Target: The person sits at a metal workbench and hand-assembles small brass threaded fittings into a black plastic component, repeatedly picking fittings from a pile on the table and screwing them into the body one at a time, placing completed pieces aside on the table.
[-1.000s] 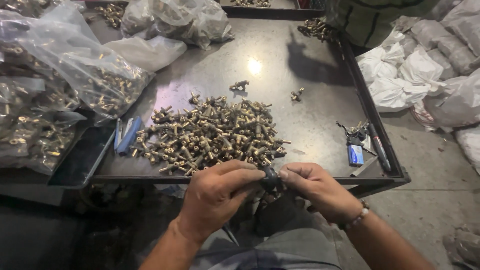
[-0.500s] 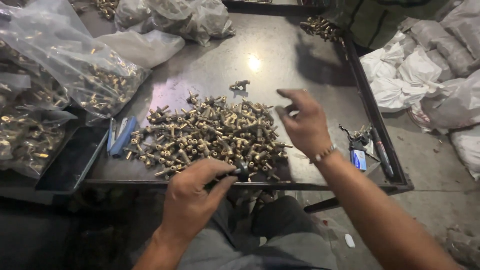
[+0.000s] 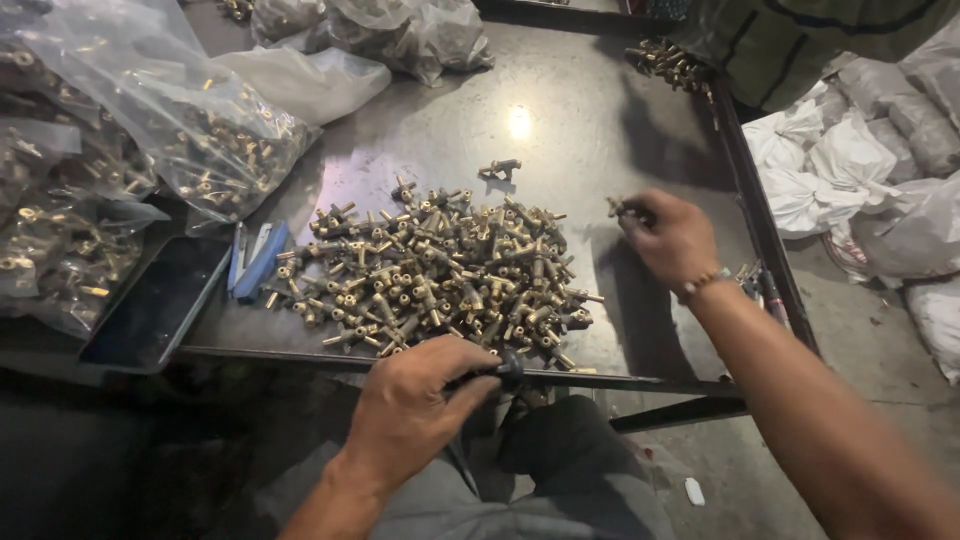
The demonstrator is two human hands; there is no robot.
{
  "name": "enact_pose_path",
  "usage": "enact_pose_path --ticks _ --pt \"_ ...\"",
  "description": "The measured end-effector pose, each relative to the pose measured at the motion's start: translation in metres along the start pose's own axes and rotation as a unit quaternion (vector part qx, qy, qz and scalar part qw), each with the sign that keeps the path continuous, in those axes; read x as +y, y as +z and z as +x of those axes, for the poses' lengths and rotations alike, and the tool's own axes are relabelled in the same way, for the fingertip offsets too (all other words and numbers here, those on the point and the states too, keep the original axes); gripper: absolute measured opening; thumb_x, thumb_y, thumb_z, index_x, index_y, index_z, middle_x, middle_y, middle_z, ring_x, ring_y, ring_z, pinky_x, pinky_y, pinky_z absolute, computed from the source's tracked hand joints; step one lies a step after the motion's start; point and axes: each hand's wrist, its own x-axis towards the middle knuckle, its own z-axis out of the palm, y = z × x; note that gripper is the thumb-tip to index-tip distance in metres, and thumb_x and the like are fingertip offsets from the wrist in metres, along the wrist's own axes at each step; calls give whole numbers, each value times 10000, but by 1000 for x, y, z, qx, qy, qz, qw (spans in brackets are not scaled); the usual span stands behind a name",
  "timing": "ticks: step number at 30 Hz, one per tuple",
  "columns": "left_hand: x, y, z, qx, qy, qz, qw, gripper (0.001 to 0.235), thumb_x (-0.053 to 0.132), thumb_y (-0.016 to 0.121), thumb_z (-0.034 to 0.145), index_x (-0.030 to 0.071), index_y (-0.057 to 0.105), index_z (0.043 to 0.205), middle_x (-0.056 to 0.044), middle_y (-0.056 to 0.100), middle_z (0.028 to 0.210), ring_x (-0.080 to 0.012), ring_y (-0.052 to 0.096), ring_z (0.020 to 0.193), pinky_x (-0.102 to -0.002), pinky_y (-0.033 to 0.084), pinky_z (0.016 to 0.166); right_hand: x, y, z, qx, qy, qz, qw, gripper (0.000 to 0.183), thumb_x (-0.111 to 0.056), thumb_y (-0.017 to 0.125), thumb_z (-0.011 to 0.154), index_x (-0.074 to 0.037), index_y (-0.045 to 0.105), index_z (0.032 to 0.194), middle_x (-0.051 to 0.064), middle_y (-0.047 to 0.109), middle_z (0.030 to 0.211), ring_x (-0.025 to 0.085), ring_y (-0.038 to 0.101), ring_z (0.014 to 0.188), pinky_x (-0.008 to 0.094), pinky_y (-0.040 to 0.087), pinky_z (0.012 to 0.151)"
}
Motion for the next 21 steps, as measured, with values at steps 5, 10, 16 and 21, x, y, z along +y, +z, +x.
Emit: enact_pose_path --ticks 5,10,16,21 --pt "13 2 6 12 36 -16 999 192 111 802 818 68 755 1000 -85 777 974 -238 777 887 -325 605 739 -10 -3 -75 -62 134 623 768 322 -123 650 921 -45 585 1227 97 721 1008 140 673 807 280 558 692" --pt "35 7 14 32 63 -27 997 185 88 790 837 67 753 1017 -76 783 995 -222 783 887 -313 607 742 -16 15 -149 -132 142 756 625 261 -65 608 932 -36 602 1191 33 629 830 96 556 654 251 493 614" --pt "48 14 12 37 107 -50 992 204 63 789 853 60 742 1051 -84 775 1019 -220 780 916 -305 610 769 -48 11 -192 -153 110 778 599 211 -164 565 1014 -19 625 1154 5 579 770 78 463 607 236 409 546" --pt "53 12 6 42 89 -58 993 204 62 786 850 69 756 1052 -80 784 1008 -204 786 890 -293 613 745 -53 4 -203 -153 81 772 611 222 -202 554 1041 -33 630 1163 10 593 785 83 468 626 239 413 569"
